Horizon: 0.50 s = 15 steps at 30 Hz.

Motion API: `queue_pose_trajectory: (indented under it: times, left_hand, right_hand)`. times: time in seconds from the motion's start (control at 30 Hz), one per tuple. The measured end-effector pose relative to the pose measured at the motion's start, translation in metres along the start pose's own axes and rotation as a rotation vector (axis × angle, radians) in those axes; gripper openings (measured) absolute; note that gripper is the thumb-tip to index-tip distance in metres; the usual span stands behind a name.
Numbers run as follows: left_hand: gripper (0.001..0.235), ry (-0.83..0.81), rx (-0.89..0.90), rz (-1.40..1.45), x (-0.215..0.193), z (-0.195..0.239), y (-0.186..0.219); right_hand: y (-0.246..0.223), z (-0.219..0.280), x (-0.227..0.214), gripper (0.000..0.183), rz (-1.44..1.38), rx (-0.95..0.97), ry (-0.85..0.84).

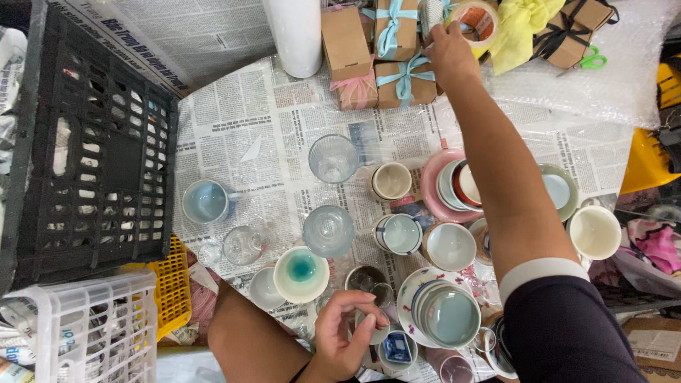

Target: The person sits on the floor and wraps small ceramic cups and bowls with newspaper. They fold the paper around each item and place the wrapped pieces into a nearby plastic crate.

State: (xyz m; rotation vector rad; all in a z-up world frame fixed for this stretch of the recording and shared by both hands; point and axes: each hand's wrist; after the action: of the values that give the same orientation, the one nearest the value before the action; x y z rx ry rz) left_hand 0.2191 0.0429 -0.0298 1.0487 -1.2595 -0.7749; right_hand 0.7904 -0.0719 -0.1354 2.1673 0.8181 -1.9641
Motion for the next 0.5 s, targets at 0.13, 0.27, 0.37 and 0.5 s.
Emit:
queue_pose_trajectory:
  times: [0.13,0.27,0.37,0.5]
  left_hand:
    - [0.029,-0.021,0.008,-0.004,0.001,-0.003,0.002]
    - [0.03,-0.033,-0.015,0.022,0.004,-0.001,0.006]
    - [0.03,-0.049,-0.046,0.02,0.011,0.002,0.011]
    - [0.028,-0.114,-0.034,-0.037,0.023,0.004,0.02]
  right_hand:
    - [0.008,0.013,-0.024,0.022,-0.157,-0.275,0.247]
    - [0.011,0.028,-0.039,0.018,-0.477,-0.175,0.233]
    - [0.003,0.05,-0.063,0.017,-0.971,-0.036,0.11]
    - [-0.022,0.092,-0.12,0.014,-1.073,0.121,0.076]
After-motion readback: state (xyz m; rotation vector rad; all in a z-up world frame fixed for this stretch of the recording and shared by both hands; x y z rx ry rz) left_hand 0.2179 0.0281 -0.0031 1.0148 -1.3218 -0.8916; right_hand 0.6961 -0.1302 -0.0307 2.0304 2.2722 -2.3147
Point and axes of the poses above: each hand's wrist, its own z-axis away from the middle knuckle, its own x-axis out of the palm, y = z × x
